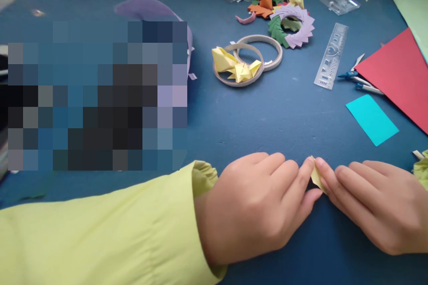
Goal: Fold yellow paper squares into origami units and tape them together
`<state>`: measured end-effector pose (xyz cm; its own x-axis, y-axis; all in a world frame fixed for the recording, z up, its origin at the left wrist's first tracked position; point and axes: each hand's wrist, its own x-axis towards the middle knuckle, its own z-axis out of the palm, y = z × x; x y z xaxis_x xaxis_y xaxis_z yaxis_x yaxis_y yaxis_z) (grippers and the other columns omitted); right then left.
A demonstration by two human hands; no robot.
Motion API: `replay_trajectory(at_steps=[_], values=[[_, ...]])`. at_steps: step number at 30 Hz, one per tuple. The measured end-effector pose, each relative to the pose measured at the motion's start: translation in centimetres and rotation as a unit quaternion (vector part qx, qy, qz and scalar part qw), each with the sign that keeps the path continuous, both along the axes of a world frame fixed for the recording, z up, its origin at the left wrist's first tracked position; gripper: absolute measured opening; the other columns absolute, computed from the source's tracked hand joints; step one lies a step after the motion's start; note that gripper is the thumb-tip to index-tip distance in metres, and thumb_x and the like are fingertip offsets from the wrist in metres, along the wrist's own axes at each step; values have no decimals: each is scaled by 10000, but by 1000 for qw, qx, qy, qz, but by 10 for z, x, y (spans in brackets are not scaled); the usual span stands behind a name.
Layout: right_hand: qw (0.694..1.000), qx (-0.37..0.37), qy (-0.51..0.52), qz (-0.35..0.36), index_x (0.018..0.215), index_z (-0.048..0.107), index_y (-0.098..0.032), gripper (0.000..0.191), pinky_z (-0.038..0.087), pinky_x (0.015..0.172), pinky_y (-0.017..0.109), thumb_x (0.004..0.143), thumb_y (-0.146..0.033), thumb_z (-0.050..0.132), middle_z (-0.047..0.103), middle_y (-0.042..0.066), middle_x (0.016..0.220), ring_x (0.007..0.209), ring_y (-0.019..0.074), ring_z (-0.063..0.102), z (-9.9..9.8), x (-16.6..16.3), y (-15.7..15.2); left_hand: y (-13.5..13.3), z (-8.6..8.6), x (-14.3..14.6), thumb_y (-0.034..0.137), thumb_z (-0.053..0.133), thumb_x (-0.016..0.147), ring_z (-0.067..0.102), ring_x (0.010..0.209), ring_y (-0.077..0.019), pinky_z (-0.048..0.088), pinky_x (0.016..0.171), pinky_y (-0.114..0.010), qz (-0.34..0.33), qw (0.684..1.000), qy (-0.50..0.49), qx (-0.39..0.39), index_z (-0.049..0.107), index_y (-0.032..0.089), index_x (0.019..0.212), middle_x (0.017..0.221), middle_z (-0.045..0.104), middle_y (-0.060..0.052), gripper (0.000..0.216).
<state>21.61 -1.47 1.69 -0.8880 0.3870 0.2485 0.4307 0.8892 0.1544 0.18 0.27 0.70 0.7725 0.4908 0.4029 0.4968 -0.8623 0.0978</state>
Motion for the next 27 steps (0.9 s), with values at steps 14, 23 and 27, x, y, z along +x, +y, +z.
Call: replay_trajectory(at_steps=[14, 23, 27], values=[[998, 41, -25, 31, 1117, 552, 68, 330, 359, 405, 342, 839, -109, 525, 634, 118, 741, 530, 178, 502, 1, 1, 5, 0, -2, 1, 302, 496, 905, 556, 526, -164, 432, 425, -317, -3, 1000, 12, -1, 652, 63, 1010, 638, 626, -40, 305], [992, -72, 96, 47, 863, 614, -41, 182, 376, 423, 334, 849, -151, 470, 617, 99, 685, 534, 176, 499, -6, 1, 7, 0, -3, 0, 269, 493, 905, 502, 490, -156, 361, 420, -317, -29, 999, -3, 31, 628, 39, 1035, 582, 589, -17, 296], [984, -129, 119, 35, 717, 588, -119, 220, 356, 438, 327, 859, -129, 421, 534, 50, 577, 511, 166, 424, -5, 2, 11, -5, -4, -1, 95, 339, 896, 456, 508, -172, 302, 425, -338, -79, 996, -31, 36, 609, 38, 1023, 627, 600, -35, 303]])
